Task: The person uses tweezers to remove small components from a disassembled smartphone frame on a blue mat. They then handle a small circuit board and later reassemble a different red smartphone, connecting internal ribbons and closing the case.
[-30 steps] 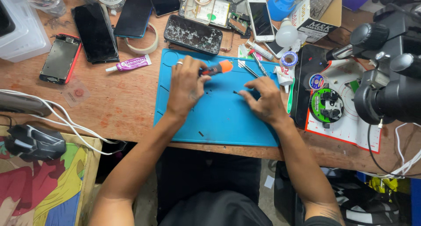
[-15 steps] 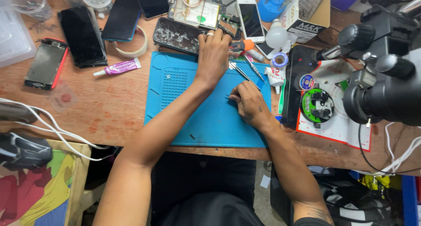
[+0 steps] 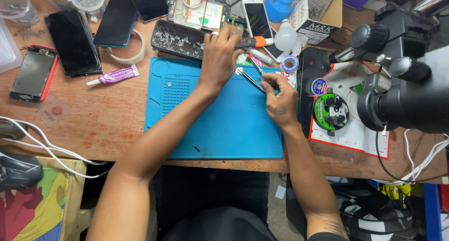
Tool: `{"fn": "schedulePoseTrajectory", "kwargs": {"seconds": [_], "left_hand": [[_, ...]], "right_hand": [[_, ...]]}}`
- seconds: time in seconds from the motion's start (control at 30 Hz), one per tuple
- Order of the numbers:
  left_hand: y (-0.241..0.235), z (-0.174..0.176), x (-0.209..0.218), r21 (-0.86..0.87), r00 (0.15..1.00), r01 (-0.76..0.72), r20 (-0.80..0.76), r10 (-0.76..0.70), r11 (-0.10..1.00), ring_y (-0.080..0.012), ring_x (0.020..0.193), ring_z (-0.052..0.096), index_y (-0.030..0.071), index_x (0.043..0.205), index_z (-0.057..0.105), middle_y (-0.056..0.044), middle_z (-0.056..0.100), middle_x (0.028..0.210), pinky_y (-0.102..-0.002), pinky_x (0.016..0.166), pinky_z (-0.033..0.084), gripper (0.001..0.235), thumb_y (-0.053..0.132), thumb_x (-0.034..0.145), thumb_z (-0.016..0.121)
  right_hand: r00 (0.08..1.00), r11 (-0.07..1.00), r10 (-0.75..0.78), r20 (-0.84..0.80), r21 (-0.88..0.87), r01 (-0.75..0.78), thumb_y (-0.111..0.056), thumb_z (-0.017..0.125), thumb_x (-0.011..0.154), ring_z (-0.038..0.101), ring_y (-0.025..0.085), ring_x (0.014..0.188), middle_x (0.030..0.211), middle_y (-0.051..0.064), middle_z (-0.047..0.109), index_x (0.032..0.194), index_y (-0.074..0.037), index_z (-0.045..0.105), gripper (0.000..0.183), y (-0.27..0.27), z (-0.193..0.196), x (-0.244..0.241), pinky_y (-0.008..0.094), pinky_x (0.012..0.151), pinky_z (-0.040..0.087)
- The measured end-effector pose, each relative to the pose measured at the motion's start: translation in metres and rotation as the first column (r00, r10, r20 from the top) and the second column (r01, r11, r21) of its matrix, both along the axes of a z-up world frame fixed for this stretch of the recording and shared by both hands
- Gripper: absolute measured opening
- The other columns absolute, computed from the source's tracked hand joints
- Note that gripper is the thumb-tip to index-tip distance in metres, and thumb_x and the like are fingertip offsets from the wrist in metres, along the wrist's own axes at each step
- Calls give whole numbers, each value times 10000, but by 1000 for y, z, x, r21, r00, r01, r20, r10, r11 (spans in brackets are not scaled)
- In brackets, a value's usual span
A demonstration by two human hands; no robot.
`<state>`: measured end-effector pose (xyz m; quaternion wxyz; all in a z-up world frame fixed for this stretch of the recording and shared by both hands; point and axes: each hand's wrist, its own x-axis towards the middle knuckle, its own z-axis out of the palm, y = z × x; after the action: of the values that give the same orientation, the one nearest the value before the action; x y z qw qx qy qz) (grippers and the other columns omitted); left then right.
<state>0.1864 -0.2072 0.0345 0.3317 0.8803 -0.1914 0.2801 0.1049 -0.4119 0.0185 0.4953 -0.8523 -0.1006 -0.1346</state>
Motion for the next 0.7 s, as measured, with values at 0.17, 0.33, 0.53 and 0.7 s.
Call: {"fn": "schedulePoseTrajectory", "kwargs": {"seconds": [0.17,0.33,0.53,0.7], "left_hand": [[22,8,-40,-94,994,60,-86,-68,994,-318,1023,574,56,1018,685,-114,611,1033,-443,921,430,86,70,938,714],[34,6,-60,-55,955,78,-284,-90,995,-321,995,591,49,1015,711,-127,639,1004,-444,914,435,105,82,916,700],[36,0,-67,-7,956,90,-280,-88,996,-336,997,597,27,988,713,-159,646,1003,-441,910,438,139,95,867,710],[65,3,-87,-65,900,50,-429,-73,997,-315,1011,609,67,1025,736,-127,662,999,-435,938,455,128,37,943,642]], "right_hand": [[935,828,215,-282,561,-21,-54,695,980,657,85,827,969,58,721,1186,-9,650,216,-15,-5,11,226,771,542],[972,929,103,-211,370,-18,-17,682,985,610,77,839,969,31,675,1226,13,667,244,-6,-5,14,223,771,503],[998,995,66,20,-79,-64,3,629,1012,660,141,905,1036,89,646,1225,42,696,226,9,3,15,249,831,533],[895,867,308,-323,482,-125,-25,632,1008,704,159,919,1042,97,680,1209,29,641,209,-2,12,42,298,835,600]]}}
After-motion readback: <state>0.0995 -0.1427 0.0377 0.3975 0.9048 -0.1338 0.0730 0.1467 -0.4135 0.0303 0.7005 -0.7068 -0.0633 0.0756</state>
